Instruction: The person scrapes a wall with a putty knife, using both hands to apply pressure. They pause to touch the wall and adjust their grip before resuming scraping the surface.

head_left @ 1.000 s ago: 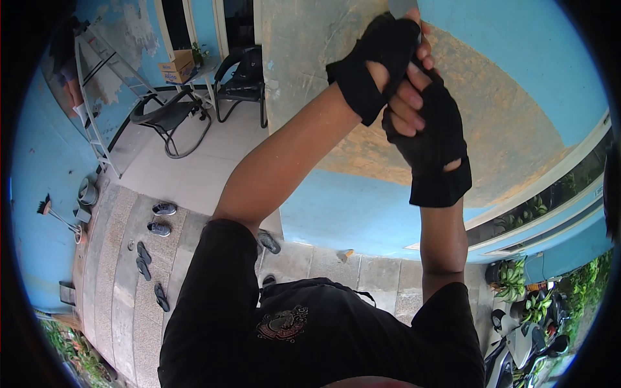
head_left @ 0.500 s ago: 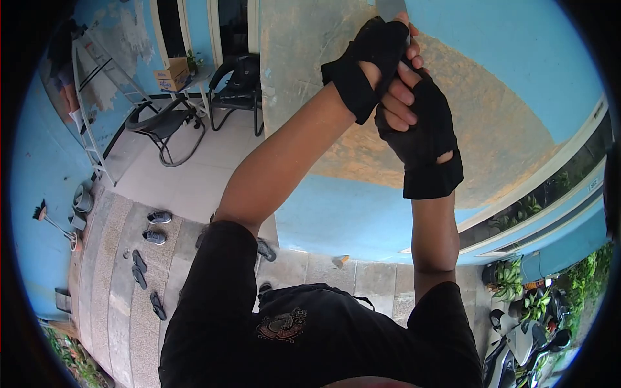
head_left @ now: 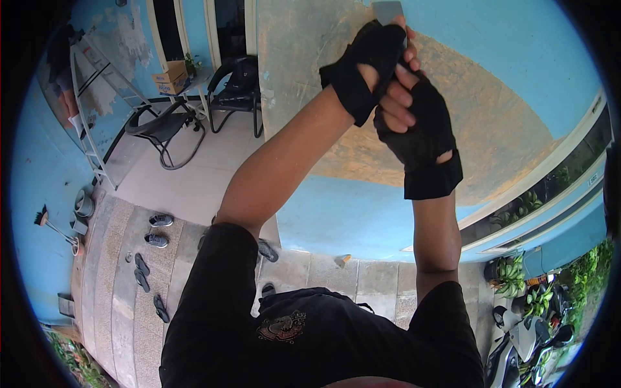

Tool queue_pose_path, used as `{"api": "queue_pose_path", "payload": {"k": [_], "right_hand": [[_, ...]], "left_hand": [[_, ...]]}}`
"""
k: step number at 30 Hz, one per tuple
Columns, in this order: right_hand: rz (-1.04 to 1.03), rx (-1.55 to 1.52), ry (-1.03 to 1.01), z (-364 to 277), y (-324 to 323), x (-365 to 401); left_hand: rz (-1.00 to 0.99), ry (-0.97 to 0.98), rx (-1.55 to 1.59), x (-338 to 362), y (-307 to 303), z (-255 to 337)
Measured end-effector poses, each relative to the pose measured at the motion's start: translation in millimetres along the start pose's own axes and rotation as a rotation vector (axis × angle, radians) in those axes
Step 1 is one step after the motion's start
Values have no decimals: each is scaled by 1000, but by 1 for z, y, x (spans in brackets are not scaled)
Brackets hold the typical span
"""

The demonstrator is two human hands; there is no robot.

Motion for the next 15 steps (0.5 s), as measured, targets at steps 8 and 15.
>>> {"api": "queue_pose_path", "payload": {"k": [8,15], "right_hand": [[11,-29,-9,5,-1,-5],[-28,-26,-18,11,6,0]], "left_hand": [[-28,-3,-19,-4,-9,0],[-92,-60,21,-4,-13,-1]]}}
Point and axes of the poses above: each hand's wrist, its own x-axis away from the middle knuckle, its own y-axis out of the palm, z = x × y, the point moved 2 cm from there along -x, towards the middle knuckle, and after that the axes turned 11 degrees about -x, right-handed, at the moved point
